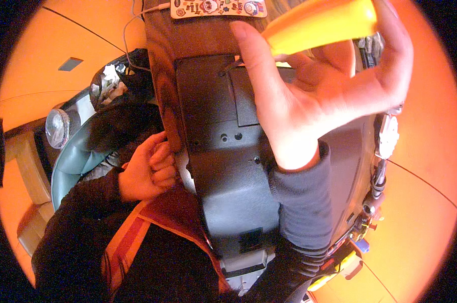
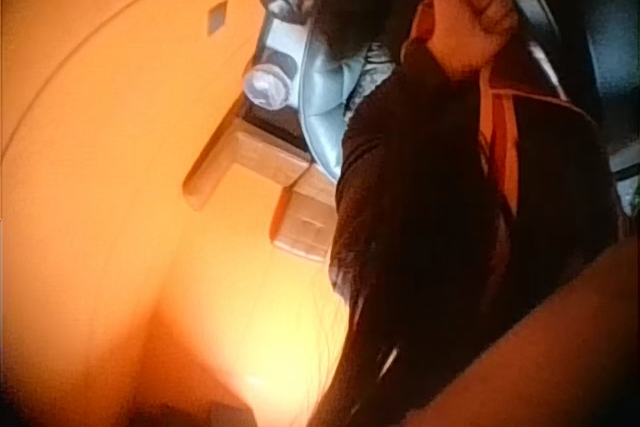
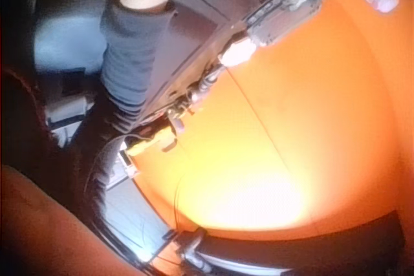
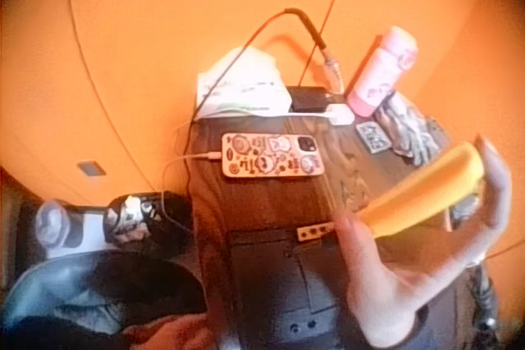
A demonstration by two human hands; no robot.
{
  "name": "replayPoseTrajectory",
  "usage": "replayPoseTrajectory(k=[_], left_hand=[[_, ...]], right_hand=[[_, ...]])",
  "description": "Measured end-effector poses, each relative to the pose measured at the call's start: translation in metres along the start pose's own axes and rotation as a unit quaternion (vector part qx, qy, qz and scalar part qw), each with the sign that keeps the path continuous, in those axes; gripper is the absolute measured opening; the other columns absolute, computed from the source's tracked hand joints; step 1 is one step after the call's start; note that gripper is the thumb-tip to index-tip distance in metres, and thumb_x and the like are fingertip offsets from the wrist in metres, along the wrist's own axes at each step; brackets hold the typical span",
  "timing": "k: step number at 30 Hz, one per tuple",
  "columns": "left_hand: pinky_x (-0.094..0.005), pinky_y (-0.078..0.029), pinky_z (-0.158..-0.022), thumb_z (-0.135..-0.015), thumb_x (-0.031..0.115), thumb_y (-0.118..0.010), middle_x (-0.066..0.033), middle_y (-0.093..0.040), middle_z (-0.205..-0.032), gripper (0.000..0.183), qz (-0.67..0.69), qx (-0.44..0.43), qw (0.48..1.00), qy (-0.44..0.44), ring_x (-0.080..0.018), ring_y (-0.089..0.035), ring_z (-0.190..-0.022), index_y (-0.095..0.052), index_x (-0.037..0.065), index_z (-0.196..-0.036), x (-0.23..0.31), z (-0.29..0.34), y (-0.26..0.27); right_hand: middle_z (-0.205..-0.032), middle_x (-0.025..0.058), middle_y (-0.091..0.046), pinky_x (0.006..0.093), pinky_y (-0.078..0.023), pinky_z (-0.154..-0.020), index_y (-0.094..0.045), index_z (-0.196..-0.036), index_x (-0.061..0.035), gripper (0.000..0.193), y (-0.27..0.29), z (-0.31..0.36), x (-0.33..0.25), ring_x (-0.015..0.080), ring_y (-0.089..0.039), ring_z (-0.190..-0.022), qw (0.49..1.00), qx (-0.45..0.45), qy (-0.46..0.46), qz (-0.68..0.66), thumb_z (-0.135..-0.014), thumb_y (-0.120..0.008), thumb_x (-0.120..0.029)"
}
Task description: The person uses a yellow-handled screwdriver to remove multiple screws from the back panel of a television. They collect the screws in their left hand, then set the screwdriver down and attempt to pry the back cover off with their fingers.
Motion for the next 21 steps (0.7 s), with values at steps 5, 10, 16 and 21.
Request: replayPoseTrajectory(k=[5, 10, 16, 21], left_hand=[[-0.0266, -0.014, -0.033, -0.094, 0.042, -0.031, 0.0015, -0.020, -0.040, 0.055, 0.003, -0.016, 1.000, -0.009, -0.0120, -0.017, -0.033, -0.026, 0.013, -0.047, 0.001, -0.001, -0.001], [-0.0262, -0.015, -0.034, -0.093, 0.043, -0.032, 0.0015, -0.020, -0.040, 0.056, -0.018, -0.020, 0.999, -0.027, -0.0117, -0.019, -0.034, -0.026, 0.013, -0.046, 0.003, 0.001, -0.003], [-0.0271, -0.020, -0.035, -0.094, 0.044, -0.029, -0.0014, -0.030, -0.040, 0.060, -0.340, -0.025, 0.893, -0.296, -0.0131, -0.027, -0.035, -0.032, 0.012, -0.044, 0.054, 0.027, -0.041], [-0.0184, -0.029, -0.043, -0.094, 0.025, -0.045, 0.0016, -0.055, -0.054, 0.039, -0.580, -0.052, 0.641, -0.501, -0.0026, -0.042, -0.047, -0.066, 0.000, -0.073, 0.109, 0.061, -0.122]], right_hand=[[-0.108, 0.0193, -0.047, 0.0329, -0.053, -0.072, -0.018, -0.127, -0.0127, 0.085, 0.000, 0.003, 0.000, 0.0225, -0.058, -0.085, 0.999, -0.004, -0.007, 0.034, -0.065, -0.067, 0.018], [-0.099, 0.0202, -0.052, 0.0324, -0.054, -0.070, -0.017, -0.128, -0.0131, 0.082, -0.004, 0.005, 0.008, 0.0228, -0.059, -0.082, 0.999, -0.024, -0.043, -0.023, -0.069, -0.064, 0.016], [-0.095, 0.0200, -0.055, 0.0324, -0.055, -0.070, -0.018, -0.127, -0.0139, 0.077, 0.003, 0.001, 0.015, 0.0235, -0.061, -0.082, 0.997, -0.006, -0.038, 0.062, -0.071, -0.063, 0.016], [-0.099, 0.0195, -0.055, 0.0339, -0.055, -0.072, -0.020, -0.124, -0.0122, 0.073, 0.004, 0.003, 0.029, 0.0244, -0.061, -0.085, 0.996, 0.037, -0.073, -0.038, -0.071, -0.064, 0.015]])
Point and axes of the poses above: each hand's wrist, its own z-axis away from the middle knuckle, its own y-axis out of the back of the hand, x = y × z, the point moved 10 cm from there along -z, towards the middle knuckle
